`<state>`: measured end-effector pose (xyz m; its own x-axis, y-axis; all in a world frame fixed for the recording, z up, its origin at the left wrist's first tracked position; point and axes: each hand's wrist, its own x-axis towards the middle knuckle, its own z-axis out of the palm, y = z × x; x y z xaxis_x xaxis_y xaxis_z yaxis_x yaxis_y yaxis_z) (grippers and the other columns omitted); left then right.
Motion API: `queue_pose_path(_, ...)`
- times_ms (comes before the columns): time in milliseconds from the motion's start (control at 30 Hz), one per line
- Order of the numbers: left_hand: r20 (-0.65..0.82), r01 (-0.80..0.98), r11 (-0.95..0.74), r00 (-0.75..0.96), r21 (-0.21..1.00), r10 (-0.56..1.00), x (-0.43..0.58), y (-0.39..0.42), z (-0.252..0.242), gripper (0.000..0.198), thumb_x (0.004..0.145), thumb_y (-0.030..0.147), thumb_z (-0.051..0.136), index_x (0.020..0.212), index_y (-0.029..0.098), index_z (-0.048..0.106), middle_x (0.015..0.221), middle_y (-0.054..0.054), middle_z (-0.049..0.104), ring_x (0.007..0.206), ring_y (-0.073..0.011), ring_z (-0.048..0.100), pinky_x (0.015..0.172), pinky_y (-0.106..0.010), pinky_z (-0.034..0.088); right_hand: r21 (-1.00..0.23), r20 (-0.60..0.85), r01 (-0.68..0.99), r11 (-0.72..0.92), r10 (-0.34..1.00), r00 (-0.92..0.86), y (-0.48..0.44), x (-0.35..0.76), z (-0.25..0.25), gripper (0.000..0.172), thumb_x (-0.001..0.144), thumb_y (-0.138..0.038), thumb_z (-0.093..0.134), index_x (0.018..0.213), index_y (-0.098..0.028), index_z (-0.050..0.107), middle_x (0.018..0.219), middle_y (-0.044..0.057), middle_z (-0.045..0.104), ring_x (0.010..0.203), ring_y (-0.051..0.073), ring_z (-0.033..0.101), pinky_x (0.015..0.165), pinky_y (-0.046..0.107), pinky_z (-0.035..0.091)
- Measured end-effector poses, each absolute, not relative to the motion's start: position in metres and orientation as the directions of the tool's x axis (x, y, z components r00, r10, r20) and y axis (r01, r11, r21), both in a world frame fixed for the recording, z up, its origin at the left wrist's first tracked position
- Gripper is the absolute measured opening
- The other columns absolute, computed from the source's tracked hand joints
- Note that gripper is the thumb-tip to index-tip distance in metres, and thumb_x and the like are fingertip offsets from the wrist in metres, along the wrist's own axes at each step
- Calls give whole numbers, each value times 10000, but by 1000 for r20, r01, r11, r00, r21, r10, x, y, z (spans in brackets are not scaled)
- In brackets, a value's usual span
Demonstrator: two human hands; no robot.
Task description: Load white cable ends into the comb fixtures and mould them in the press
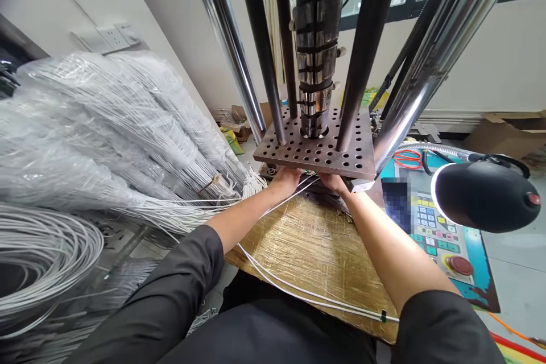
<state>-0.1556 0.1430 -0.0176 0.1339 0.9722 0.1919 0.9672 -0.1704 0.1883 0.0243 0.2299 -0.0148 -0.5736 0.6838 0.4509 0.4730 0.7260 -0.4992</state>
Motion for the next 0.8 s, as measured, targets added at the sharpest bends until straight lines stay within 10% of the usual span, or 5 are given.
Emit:
queue_pose_path(533,-12,990,-108,109,87,994,-142,136,1,353,962,139,509,1276,104,667,1326,-186,640,1246,-329,582,1084,-469,462,-143,263,577,804,592,-762,210,30,-27,551,969,-418,496,1447,-165,602,1338,170,657,1222,344,599,1037,472,480)
queue_pose_path(700,103,838,-117,73,532,992,-161,35,27,552,1014,352,490,1538,182,452,1523,-169,479,1376,-326,487,1158,-488,406,-279,364,520,808,589,-721,147,95,-15,624,937,-507,557,1460,-168,579,1556,176,464,1439,390,425,1166,584,393)
queue_pose_path(800,-53,403,-119,392,907,918,-192,-73,6,546,942,474,613,1444,265,572,1428,-118,586,1190,-264,630,1036,-395,512,-514,347,533,672,732,-587,64,181,-14,505,907,-453,624,1409,-486,578,1380,-17,652,1263,306,624,1102,510,519)
